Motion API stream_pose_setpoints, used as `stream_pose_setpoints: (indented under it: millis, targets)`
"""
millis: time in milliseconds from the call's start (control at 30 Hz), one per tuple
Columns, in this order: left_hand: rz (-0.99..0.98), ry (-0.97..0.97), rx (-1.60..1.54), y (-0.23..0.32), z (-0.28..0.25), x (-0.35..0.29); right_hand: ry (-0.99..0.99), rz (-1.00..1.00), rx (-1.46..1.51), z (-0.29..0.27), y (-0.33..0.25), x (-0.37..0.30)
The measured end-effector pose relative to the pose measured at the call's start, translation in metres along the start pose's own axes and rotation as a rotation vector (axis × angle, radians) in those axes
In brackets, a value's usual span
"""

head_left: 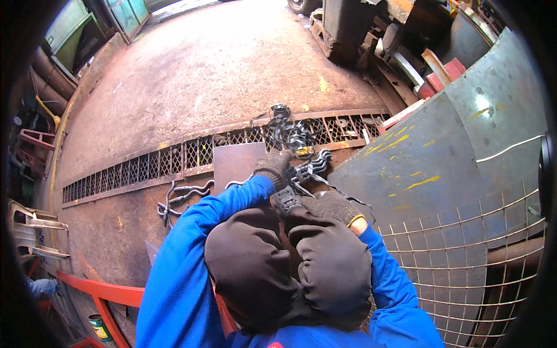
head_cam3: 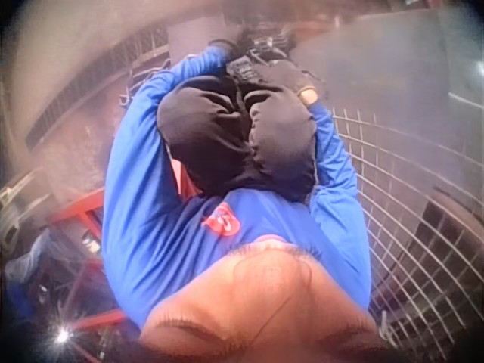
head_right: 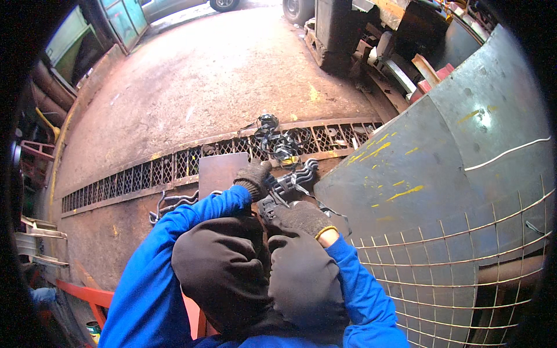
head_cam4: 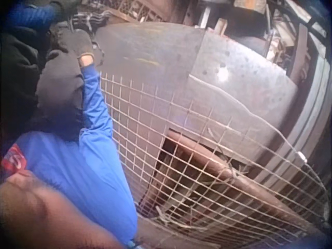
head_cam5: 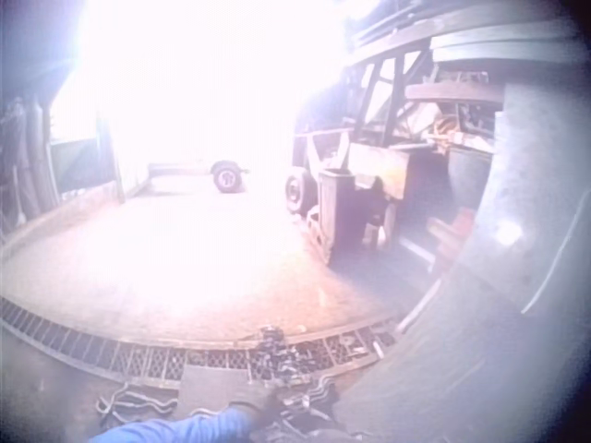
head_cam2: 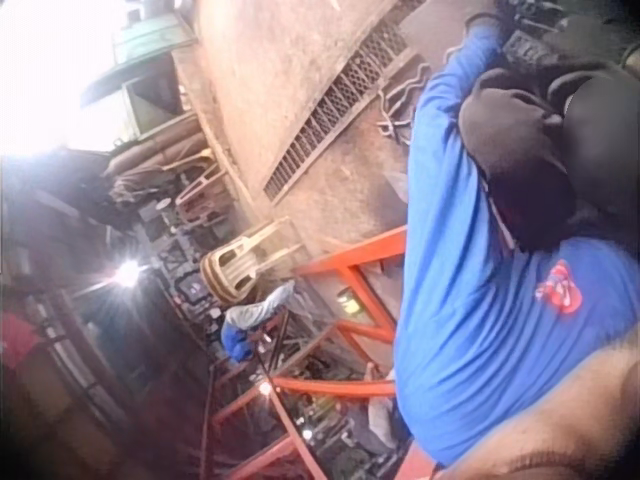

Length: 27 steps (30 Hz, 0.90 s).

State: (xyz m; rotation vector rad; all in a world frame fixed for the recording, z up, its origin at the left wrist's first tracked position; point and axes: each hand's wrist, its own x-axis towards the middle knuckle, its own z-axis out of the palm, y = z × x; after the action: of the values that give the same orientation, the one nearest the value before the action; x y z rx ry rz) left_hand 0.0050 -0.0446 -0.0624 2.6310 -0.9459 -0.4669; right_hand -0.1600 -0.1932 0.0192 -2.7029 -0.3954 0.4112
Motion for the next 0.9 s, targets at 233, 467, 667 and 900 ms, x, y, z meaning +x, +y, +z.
stream_pose_setpoints:
  millis: [233, 467, 667, 900]
  targets:
    - [-0.075, 0.042, 0.024, 0.017, 0.003, -0.003, 0.085, -0.027, -0.011, 0.000, 0.004, -0.014]
    - [-0.102, 0.000, 0.056, 0.020, -0.001, -0.003, -0.017, 0.022, -0.068, -0.021, -0.006, -0.031]
    - [-0.089, 0.043, 0.086, 0.026, 0.007, 0.000, 0.079, 0.025, -0.063, -0.044, -0.023, -0.043]
    - [-0.099, 0.048, 0.165, 0.020, 0.004, -0.001, 0.052, 0.093, -0.034, -0.081, -0.060, -0.053]
